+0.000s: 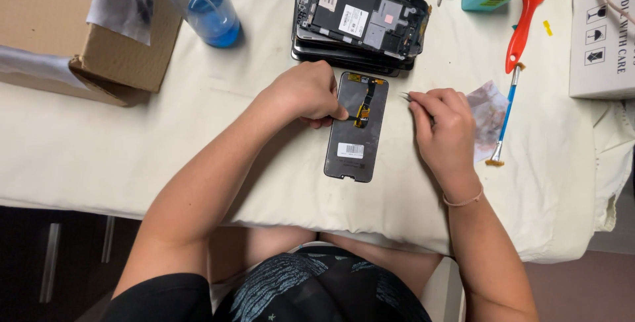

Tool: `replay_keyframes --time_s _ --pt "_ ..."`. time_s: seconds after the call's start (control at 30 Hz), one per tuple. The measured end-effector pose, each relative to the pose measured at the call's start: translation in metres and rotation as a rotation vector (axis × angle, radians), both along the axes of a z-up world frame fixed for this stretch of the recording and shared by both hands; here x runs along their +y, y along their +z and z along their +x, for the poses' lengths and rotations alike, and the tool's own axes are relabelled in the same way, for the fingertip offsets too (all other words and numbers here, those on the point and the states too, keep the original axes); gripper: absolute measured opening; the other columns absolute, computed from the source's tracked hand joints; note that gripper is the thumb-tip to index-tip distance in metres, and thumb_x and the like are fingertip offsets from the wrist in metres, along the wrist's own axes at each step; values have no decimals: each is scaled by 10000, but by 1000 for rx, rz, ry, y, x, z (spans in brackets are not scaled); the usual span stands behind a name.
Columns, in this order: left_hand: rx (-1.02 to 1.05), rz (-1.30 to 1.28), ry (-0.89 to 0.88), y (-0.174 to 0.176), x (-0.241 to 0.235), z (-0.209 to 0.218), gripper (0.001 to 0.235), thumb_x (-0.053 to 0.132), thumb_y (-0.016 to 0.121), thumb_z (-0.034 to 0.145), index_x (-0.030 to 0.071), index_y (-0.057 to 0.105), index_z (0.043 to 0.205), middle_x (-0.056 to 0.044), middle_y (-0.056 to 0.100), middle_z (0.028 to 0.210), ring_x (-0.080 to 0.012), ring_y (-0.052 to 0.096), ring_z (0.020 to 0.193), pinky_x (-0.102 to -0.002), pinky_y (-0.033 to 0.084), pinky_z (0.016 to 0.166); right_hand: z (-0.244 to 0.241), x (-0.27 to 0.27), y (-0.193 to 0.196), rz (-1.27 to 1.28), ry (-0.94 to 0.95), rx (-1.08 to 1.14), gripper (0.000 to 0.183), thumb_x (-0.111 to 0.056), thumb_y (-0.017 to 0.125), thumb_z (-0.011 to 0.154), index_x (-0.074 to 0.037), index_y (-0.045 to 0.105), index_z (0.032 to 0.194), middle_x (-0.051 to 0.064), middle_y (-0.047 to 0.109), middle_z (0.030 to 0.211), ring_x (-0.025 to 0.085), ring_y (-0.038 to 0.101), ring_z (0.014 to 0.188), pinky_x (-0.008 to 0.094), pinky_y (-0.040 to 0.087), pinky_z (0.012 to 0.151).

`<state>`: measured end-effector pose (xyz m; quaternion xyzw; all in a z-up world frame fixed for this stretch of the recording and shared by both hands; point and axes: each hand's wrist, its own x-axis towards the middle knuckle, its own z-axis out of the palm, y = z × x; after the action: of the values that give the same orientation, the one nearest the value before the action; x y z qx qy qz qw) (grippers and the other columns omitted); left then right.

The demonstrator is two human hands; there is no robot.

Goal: The person cleans the back of a smartphone with a brush and cloth, then wipes the front screen with a spray and cloth. They place the phone in a plastic bag and set it aside. Next, they pick up another phone from a stack and use tweezers to adjust a ribbon cable on its back.

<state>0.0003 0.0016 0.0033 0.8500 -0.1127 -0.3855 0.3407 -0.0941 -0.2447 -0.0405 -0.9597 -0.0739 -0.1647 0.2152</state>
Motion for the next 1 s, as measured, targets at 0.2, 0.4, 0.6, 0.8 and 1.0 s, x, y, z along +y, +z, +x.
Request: replay_keyframes --time_s 0.2,0.4,0.6,0.8,1.0 --pt "-34 30 -17 6 -2 1 159 113 758 809 49 730 667 -71 667 529 -178 684 444 -281 589 460 -3 21 -3 145 208 11 95 -27 747 982 -80 805 1036 68 661 883 260 644 890 374 557 816" --pt "-37 25 -15 7 -2 2 155 123 761 806 49 731 673 -70 664 524 -174 683 442 -279 583 452 -1 23 -5 122 258 -6 89 -31 748 979 -83 811 1013 69 672 868 250 649 860 370 564 800" --pt "-53 22 -16 2 -2 1 139 129 774 801 31 740 708 -72 663 528 -185 688 451 -290 583 465 -1 23 -3 114 276 -12 78 -27 752 977 -70 812 1003 73 676 865 247 653 862 365 564 793" --pt "-85 42 -32 -3 -8 4 147 160 776 803 41 751 721 -71 671 543 -185 696 464 -311 590 501 -7 21 1 104 268 16 87 -4 751 963 -56 811 997 83 683 858 251 653 849 376 564 783" --pt "-246 115 80 -23 -8 2 619 514 902 645 51 759 1029 -121 771 934 -370 760 992 -582 586 878 -6 14 -13 73 436 -106 156 36 808 953 -60 821 1076 128 676 905 346 664 869 438 563 808"
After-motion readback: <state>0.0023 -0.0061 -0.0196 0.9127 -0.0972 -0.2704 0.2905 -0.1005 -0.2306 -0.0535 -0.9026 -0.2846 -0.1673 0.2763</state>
